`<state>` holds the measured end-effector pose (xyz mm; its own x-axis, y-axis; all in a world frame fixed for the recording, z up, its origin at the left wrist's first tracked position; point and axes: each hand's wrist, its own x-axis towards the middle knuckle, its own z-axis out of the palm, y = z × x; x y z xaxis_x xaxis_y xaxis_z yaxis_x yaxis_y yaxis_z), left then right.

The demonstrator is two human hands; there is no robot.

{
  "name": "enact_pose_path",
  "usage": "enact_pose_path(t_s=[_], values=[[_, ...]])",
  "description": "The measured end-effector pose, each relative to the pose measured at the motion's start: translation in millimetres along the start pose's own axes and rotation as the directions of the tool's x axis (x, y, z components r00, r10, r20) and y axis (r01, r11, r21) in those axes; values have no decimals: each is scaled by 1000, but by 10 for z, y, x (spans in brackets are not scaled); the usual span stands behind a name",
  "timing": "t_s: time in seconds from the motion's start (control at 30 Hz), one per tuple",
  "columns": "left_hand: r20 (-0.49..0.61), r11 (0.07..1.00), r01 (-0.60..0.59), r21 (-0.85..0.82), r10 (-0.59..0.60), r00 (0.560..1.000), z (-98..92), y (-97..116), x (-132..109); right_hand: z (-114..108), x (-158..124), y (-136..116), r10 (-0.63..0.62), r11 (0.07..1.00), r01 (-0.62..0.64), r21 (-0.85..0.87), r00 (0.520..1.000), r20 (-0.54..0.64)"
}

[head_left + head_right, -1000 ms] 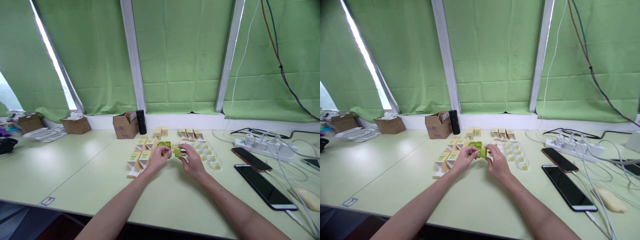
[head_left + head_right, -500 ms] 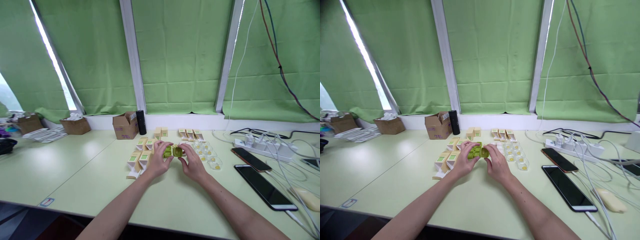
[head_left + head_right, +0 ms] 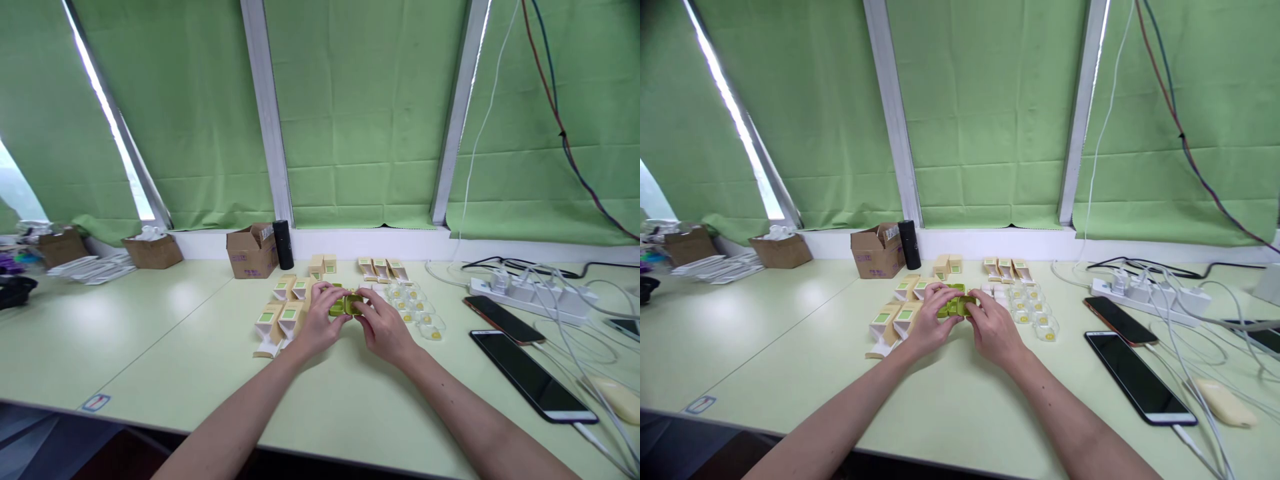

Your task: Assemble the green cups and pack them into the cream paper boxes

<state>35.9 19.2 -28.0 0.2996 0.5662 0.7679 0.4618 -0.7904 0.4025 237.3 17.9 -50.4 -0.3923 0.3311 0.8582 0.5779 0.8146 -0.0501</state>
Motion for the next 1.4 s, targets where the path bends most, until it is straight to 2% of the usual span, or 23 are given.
enact_pose_path(t_s=[0.27, 0.57, 0.9, 1.4], values=[[-5, 1000, 2, 5, -2, 1000, -9, 1, -12, 18, 32, -20, -2, 1000, 2, -6, 1000, 14], [-4, 1000, 25, -1, -25, 1000, -9, 25, -3, 11, 19, -8, 5, 998, -2, 64, 999, -49], [-13, 1000, 11, 1, -11, 1000, -10, 28, -9, 19, 16, -3, -10, 997, 15, 72, 998, -63], [-15, 1000, 18, 0, -18, 1000, -8, 12, -20, 22, 11, -18, 43, 992, -37, 121, 998, -51]])
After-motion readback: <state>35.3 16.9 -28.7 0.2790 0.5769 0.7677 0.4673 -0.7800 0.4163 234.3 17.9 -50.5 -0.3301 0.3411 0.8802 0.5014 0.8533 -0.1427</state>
